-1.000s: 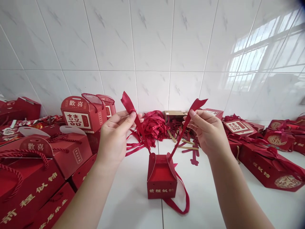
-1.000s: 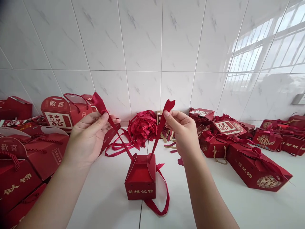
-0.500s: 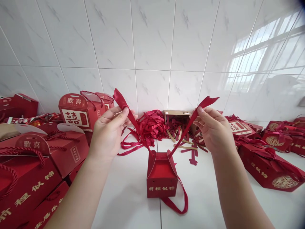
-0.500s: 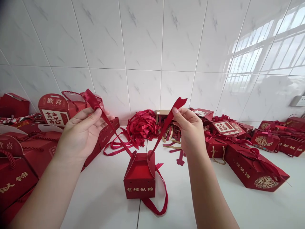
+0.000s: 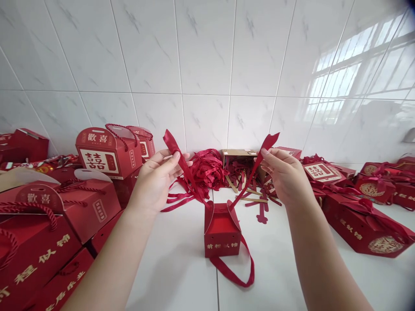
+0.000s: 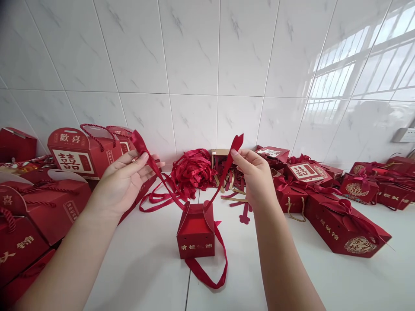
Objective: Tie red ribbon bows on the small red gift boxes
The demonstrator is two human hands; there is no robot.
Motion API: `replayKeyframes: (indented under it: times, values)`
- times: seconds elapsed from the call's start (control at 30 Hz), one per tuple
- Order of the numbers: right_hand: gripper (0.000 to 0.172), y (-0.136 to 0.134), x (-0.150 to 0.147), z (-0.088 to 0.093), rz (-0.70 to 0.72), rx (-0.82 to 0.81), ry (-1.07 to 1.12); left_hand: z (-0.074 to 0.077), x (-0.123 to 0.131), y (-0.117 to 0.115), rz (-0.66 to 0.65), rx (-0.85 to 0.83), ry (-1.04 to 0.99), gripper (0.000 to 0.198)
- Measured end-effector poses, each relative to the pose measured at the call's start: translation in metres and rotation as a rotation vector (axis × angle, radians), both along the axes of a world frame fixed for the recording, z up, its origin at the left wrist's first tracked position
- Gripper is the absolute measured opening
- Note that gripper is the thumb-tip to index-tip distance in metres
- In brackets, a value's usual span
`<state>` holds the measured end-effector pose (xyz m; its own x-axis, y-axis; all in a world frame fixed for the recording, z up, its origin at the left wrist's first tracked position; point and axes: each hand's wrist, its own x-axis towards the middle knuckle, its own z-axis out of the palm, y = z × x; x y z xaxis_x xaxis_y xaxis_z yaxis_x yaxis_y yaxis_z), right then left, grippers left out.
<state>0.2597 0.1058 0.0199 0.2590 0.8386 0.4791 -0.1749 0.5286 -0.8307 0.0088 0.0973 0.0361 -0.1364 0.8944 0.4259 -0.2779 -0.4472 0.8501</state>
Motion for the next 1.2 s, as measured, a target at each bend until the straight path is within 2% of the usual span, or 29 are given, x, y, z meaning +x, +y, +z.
replayKeyframes:
  times: [0.13, 0.27, 0.37, 0.47, 0.57, 0.67, 0.83, 1.07, 1.2]
  values:
    - [0.02, -0.002, -0.001, 0.002, 0.03, 0.005, 0.048, 0.0, 0.002, -0.001, -0.087, -0.001, 0.015, 0.02]
    - [0.02, -0.007, -0.008, 0.004, 0.156, -0.014, 0.066, -0.003, 0.01, -0.006, -0.134, 0.014, 0.066, 0.01]
    - [0.023, -0.01, -0.018, 0.002, 0.224, -0.073, -0.039, -0.007, 0.018, -0.01, -0.165, 0.012, 0.206, 0.012]
    - [0.026, -0.013, -0.032, 0.0, 0.246, -0.168, -0.193, -0.011, 0.026, -0.015, -0.203, -0.002, 0.419, 0.013]
    - [0.026, -0.017, -0.043, -0.001, 0.261, -0.227, -0.344, -0.013, 0.03, -0.019, -0.233, 0.009, 0.53, 0.013]
    - [0.025, -0.02, -0.048, -0.001, 0.282, -0.224, -0.462, -0.014, 0.031, -0.019, -0.236, 0.027, 0.546, 0.015]
    - [0.024, -0.021, -0.045, -0.001, 0.326, -0.209, -0.53, -0.016, 0.029, -0.017, -0.241, 0.028, 0.522, 0.016]
    - [0.022, -0.018, -0.047, -0.004, 0.406, -0.214, -0.507, -0.015, 0.03, -0.018, -0.223, 0.028, 0.51, 0.034]
    - [0.023, -0.018, -0.049, -0.004, 0.354, -0.205, -0.546, -0.012, 0.031, -0.021, -0.262, 0.053, 0.508, 0.036]
